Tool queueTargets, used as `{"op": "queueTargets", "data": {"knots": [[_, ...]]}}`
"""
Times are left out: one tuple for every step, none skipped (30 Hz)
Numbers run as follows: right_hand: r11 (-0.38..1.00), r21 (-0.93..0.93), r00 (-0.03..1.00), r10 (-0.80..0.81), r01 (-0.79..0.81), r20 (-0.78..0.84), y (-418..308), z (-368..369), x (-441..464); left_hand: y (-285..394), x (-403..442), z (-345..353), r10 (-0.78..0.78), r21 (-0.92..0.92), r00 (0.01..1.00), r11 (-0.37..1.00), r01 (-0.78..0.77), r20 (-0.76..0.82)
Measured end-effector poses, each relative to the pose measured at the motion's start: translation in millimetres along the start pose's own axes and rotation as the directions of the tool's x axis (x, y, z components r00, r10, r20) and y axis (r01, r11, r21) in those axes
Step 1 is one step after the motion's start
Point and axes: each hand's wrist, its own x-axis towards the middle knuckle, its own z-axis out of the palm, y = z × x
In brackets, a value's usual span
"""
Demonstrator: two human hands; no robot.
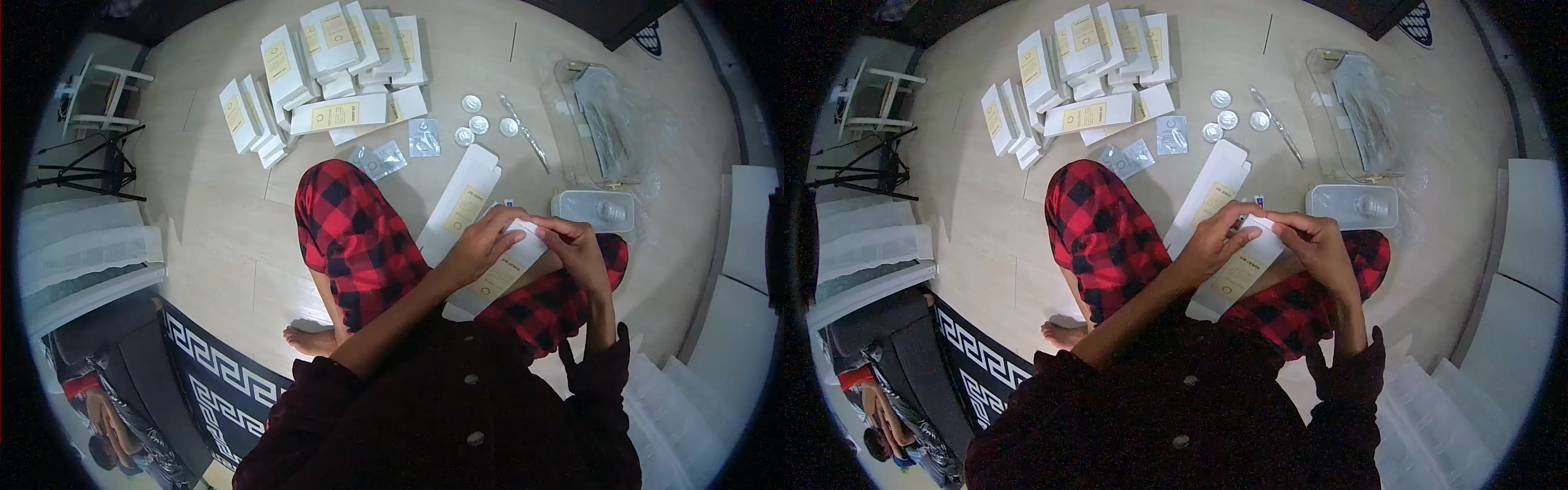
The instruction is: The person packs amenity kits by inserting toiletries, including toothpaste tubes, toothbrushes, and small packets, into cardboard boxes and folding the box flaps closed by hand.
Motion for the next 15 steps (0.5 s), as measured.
{"op": "queueTargets", "data": {"knots": [[0.999, 0.021, 0.999, 0.031, -0.032, 0.034, -0.9, -2.5, -1.0, 0.8, 0.4, -1.4, 0.000, -0.011, 0.999, 1.000, 0.001, 0.044], [0.997, 0.040, 0.996, 0.061, -0.063, 0.066, -1.4, -5.0, -1.7, 0.9, 1.5, -2.9, 0.002, -0.012, 0.999, 1.000, -0.002, 0.046], [0.997, 0.038, 0.996, 0.060, -0.063, 0.063, -0.4, -6.9, -1.8, -1.0, 2.1, -3.8, 0.125, 0.055, 0.992, 0.990, -0.126, 0.037], [0.997, 0.037, 0.995, 0.061, -0.064, 0.079, 1.4, -8.0, -1.7, -2.7, 1.5, -4.1, 0.243, 0.122, 0.969, 0.962, -0.245, 0.035], [0.997, 0.037, 0.993, 0.062, -0.066, 0.096, 2.7, -8.9, -1.7, -3.8, -1.1, -3.5, 0.243, 0.120, 0.969, 0.962, -0.245, 0.036], [0.997, 0.037, 0.993, 0.064, -0.068, 0.095, 2.4, -10.3, -1.4, -3.3, -4.7, -3.0, 0.240, 0.196, 0.970, 0.950, -0.243, 0.042], [0.997, 0.009, 0.990, 0.079, -0.081, 0.116, 1.2, -11.6, -0.6, -3.1, -7.0, -2.8, 0.236, 0.273, 0.971, 0.932, -0.240, 0.046], [0.996, -0.020, 0.986, 0.093, -0.091, 0.138, 0.2, -11.9, 0.5, -3.1, -7.3, -2.4, 0.237, 0.275, 0.971, 0.931, -0.239, 0.044], [0.996, -0.021, 0.986, 0.092, -0.090, 0.141, 0.6, -10.6, 1.3, 0.9, -6.2, -1.7, 0.234, 0.269, 0.972, 0.934, -0.234, 0.031], [0.998, 0.000, 0.990, 0.065, -0.066, 0.128, 1.5, -9.1, 2.1, 3.6, -5.1, -0.6, 0.231, 0.262, 0.973, 0.938, -0.228, 0.018], [0.999, 0.020, 0.993, 0.039, -0.041, 0.113, 1.4, -8.0, 2.9, 4.3, -2.8, 0.7, 0.233, 0.263, 0.972, 0.937, -0.229, 0.016], [0.999, 0.019, 0.993, 0.038, -0.040, 0.113, 0.0, -7.0, 2.7, 4.3, 0.5, 2.2, 0.173, 0.160, 0.985, 0.972, -0.175, 0.025], [0.999, -0.016, 0.994, 0.033, -0.032, 0.102, -1.6, -5.7, 1.8, 4.0, 3.2, 2.6, 0.114, 0.054, 0.993, 0.992, -0.117, 0.041], [0.998, -0.052, 0.996, 0.028, -0.024, 0.090, -3.0, -4.5, 0.9, 3.2, 5.4, 1.1, 0.116, 0.053, 0.992, 0.992, -0.119, 0.043], [0.998, -0.052, 0.996, 0.030, -0.026, 0.087, -4.2, -2.1, 0.1, 2.3, 6.7, -1.1, 0.132, 0.030, 0.990, 0.991, -0.134, 0.052]]}}
